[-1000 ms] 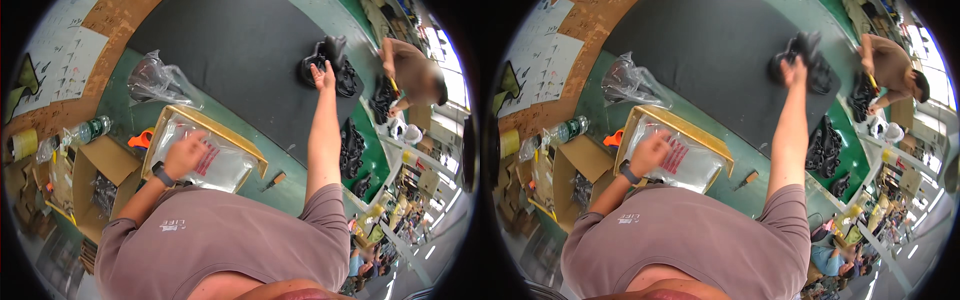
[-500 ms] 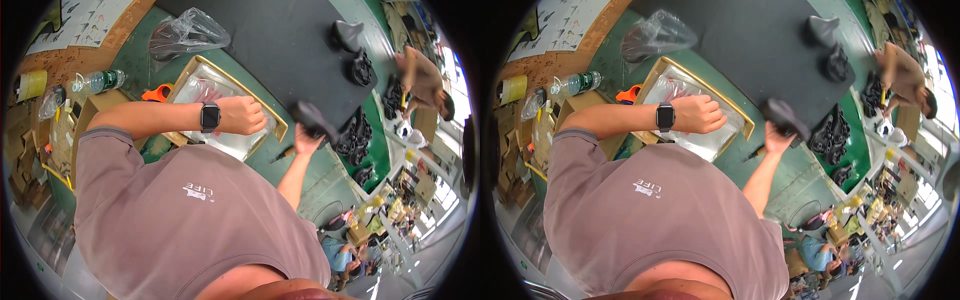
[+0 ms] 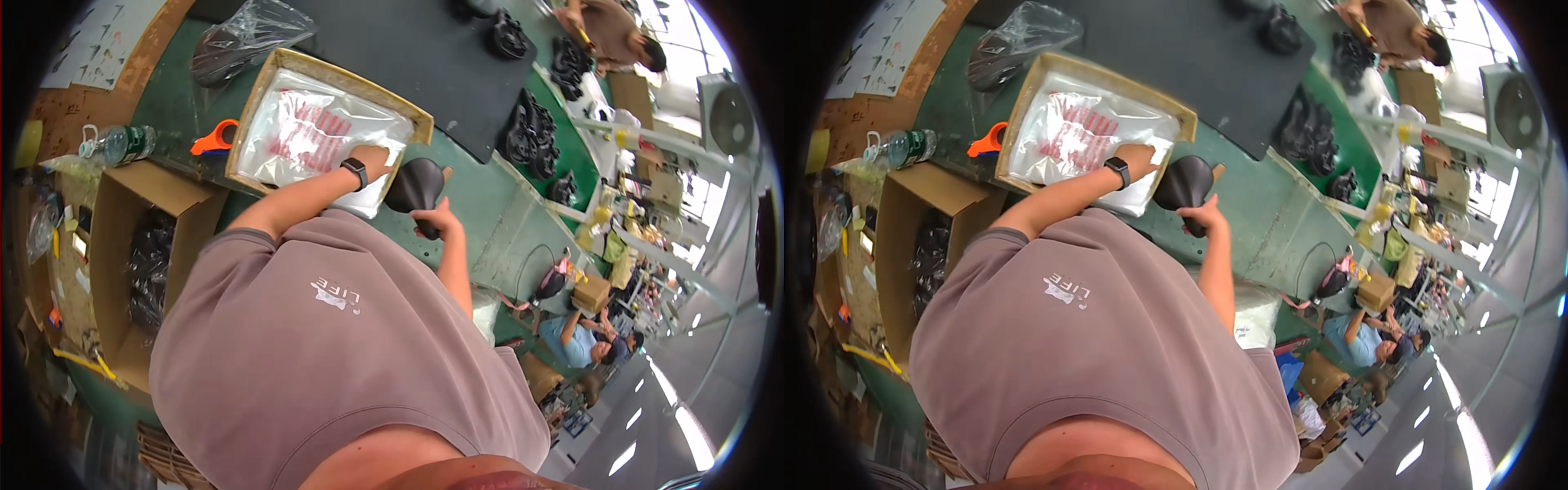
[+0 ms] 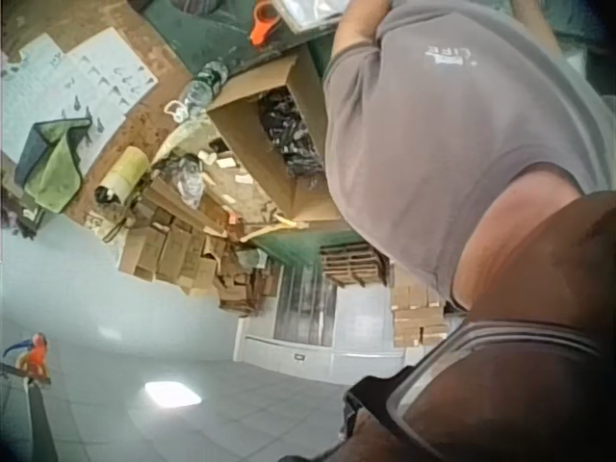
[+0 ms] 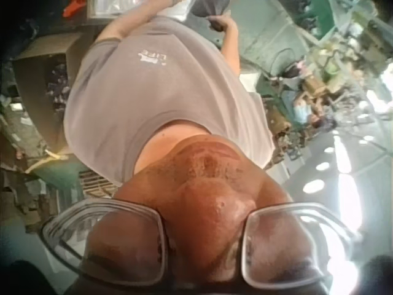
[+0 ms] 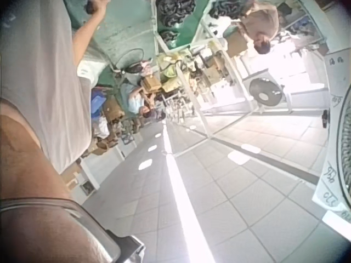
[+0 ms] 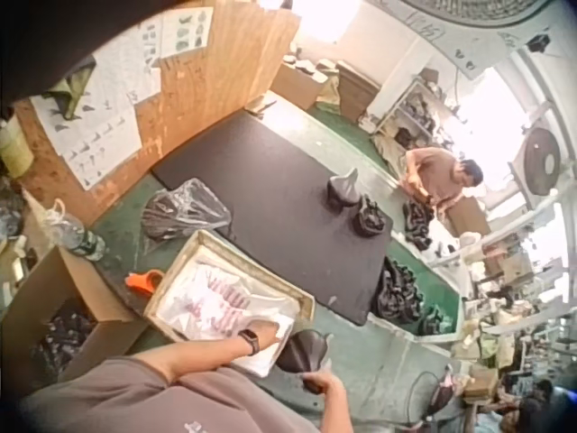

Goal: Packing bicycle seats into a cardboard box at a factory workstation.

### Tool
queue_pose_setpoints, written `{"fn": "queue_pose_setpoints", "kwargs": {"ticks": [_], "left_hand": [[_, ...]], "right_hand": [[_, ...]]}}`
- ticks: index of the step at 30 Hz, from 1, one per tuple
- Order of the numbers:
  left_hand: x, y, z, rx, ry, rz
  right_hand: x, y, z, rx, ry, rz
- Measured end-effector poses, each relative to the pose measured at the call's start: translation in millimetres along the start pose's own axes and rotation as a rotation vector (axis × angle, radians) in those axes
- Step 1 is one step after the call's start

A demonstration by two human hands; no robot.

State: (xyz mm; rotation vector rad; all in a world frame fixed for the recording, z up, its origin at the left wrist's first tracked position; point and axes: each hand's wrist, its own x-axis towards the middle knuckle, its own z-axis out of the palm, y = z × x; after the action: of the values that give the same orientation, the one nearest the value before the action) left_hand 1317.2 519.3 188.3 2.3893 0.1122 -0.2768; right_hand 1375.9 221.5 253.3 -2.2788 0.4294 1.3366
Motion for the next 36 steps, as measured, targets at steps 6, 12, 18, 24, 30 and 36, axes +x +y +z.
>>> {"fn": "queue_pose_setpoints", "kwargs": {"ticks": [6,12,18,24,30,36], "left_hand": [[-13.9,-42.1,61.7,-0.008,0.120,-0.005],[-33.7,-50.2,69.5,-0.261,0.279,-0.105],[-30.3,-91.6,71.8,-0.708,0.272,-0.355],[-64.5,-93.7,28.4,-0.592,0.506,-0.471],[-114.6,-25.5,-124.0,-0.425,0.549,0.409],[-179.8,5.6,-201.3,-0.848,0.365,0.356]], "right_hand": [[-46.1,44.7,91.0,-0.375,0.549,-0.065],[-150.1,126.8,84.9,1.129,-0.205,-0.138],[-180.7,38.3,122.5,0.891,-0.051,-0.537],[-61.5,-39.8,167.3,0.613,-0.028,-0.614],[-46.5,-80.3,150.9,-0.159,0.056,-0.791],[-99.9,-105.2,84.0,0.600,-0.694,-0.368]]}}
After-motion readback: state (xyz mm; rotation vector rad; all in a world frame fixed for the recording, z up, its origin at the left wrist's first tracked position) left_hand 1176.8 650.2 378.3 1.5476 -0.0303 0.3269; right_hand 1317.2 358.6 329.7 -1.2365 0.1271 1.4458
